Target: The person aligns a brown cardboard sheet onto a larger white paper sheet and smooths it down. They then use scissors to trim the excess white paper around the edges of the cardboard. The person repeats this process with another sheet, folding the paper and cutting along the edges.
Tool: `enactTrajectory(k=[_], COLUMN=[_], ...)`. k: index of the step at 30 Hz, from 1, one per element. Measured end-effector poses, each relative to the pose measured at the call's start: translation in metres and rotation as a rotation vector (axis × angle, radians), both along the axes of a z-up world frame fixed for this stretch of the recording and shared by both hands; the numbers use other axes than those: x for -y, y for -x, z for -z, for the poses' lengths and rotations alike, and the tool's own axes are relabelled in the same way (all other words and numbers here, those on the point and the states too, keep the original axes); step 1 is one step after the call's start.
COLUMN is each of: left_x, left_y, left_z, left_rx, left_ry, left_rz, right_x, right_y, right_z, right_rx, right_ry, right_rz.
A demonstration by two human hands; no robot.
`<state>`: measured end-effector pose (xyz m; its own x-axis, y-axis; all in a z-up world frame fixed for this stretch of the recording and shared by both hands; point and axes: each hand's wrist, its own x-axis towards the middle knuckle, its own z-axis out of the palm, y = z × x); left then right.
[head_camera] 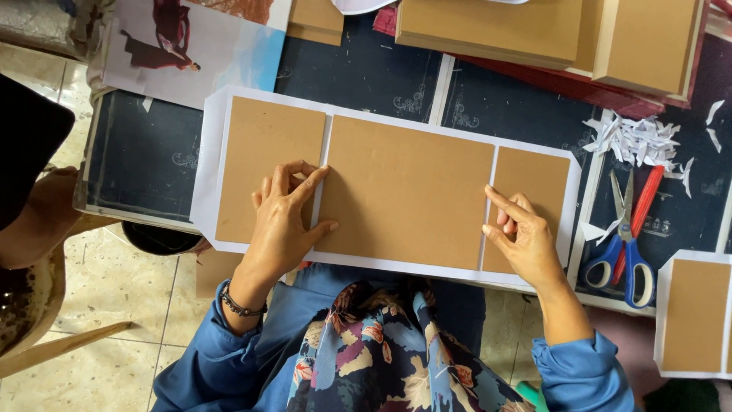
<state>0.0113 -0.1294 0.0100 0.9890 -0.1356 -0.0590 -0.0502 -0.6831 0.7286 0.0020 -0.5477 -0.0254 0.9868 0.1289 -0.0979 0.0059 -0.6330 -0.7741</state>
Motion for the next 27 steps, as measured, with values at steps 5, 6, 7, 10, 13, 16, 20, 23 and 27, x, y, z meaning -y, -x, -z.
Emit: enactTrajectory(k=[5,6,7,10,13,16,20,23,27], left_x=[-0.001,-0.002,-0.002,-0.003,-0.003,-0.007,-0.008,-0.009,-0.004], left_y=[-0.001,-0.001,0.0,0.0,0.0,0.001,-0.004,-0.003,-0.002], left_z=[0.004,0.005,0.005,0.005,0.004,0.005,0.01,0.02,0.008], left_rx=[0.001,0.004,0.0,0.003,0.0,0.009,0.049,0.071,0.042], left_ry=[-0.012,-0.008,-0.009,-0.015,-0.011,-0.018,-0.081,-0.116,-0.138], left_rz=[0.012,0.013,0.014,0.02,0.024,0.043,0.074,0.085,0.091], right_x=[-0.002,-0.003,-0.003,-0.003,-0.001,-0.002,0.001,-0.003,-0.013], right_y=[-0.001,-0.001,0.001,0.0,0.001,-0.003,0.0,0.002,0.006], right_z=[-0.002,-0.003,-0.003,-0.003,-0.002,0.004,0.011,0.01,-0.011], right_rx=[-0.005,-0.005,-0.009,-0.01,-0.003,0.006,0.091,0.134,0.079], right_ry=[-0.005,-0.005,-0.005,0.004,0.009,-0.003,0.022,-0.032,-0.289], right_rz=[0.006,0.006,0.007,0.005,-0.008,-0.002,-0.002,0.026,0.024])
